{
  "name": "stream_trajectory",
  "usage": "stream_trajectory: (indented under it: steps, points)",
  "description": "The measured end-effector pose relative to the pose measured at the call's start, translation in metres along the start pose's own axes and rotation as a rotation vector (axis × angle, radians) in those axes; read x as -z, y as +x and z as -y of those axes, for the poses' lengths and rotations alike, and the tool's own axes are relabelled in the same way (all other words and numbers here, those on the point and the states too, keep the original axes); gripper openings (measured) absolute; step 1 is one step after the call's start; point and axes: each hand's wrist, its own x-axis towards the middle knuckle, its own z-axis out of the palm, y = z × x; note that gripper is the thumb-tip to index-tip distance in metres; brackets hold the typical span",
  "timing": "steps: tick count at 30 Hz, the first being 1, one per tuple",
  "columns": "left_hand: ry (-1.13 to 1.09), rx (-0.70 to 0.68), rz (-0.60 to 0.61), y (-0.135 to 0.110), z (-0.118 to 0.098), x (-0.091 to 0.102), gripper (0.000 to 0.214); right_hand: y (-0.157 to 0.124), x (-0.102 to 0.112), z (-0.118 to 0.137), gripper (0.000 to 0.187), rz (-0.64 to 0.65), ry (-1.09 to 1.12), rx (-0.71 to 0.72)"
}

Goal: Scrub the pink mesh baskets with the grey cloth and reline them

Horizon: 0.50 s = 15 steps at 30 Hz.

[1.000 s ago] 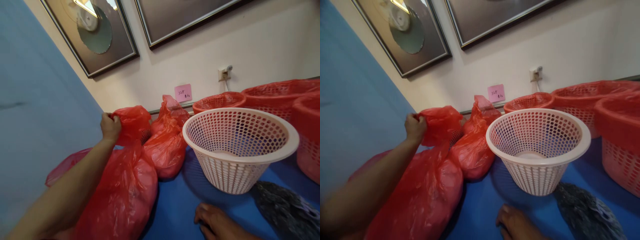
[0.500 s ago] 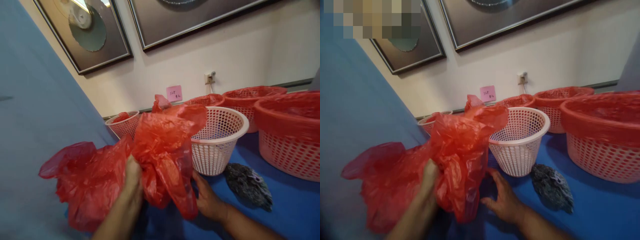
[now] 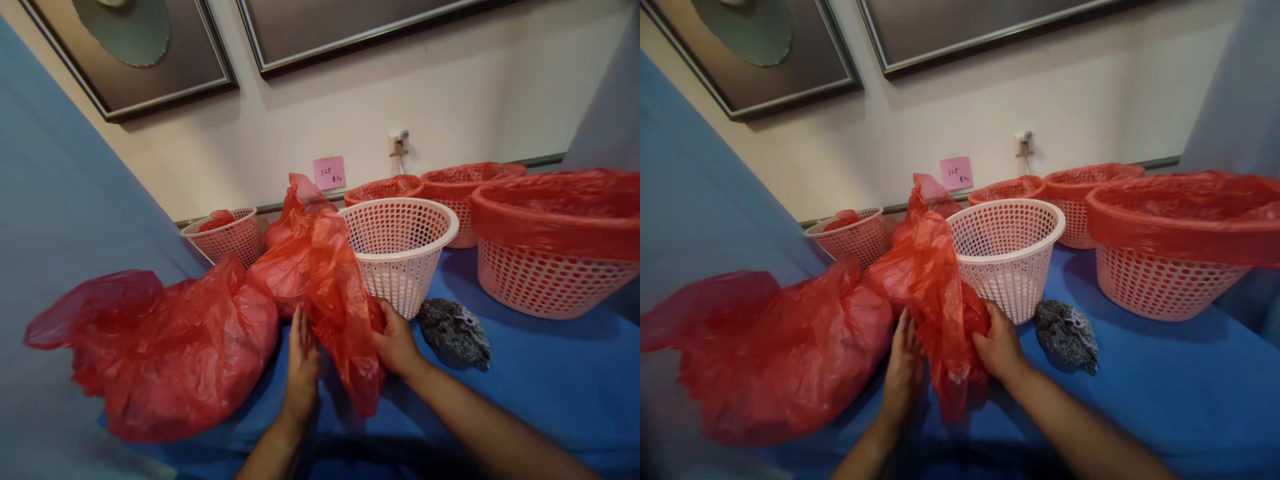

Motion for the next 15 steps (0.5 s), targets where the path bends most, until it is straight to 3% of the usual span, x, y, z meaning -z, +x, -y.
stream_trajectory:
  steps: [2,4,6,9,12,15]
  points:
    - [0.099,-0.012,0.129,-0.002,-0.002,-0.006,0.121,-0.001,-0.001,0.004,0.047,0.032,-0.042,0.022]
    - [0.142,0.035,0.108,0.0,-0.003,-0.013,0.113,-0.005,-0.001,0.011,0.049,0.094,-0.078,0.057]
    - [0.097,0.104,-0.038,0.009,-0.007,-0.014,0.076,-0.008,0.006,0.017,0.053,0.137,-0.105,0.085]
    - [-0.036,0.176,-0.354,0.032,-0.028,0.003,0.031,-0.011,0.03,0.015,0.049,0.161,-0.129,0.049]
    - [-0.208,0.177,-0.581,0.057,-0.063,0.028,0.01,-0.014,0.06,0.0,0.046,0.161,-0.023,-0.07]
    - [-0.227,0.06,-0.603,0.071,-0.1,0.044,0.003,-0.02,0.08,-0.017,0.039,0.192,0.066,-0.169]
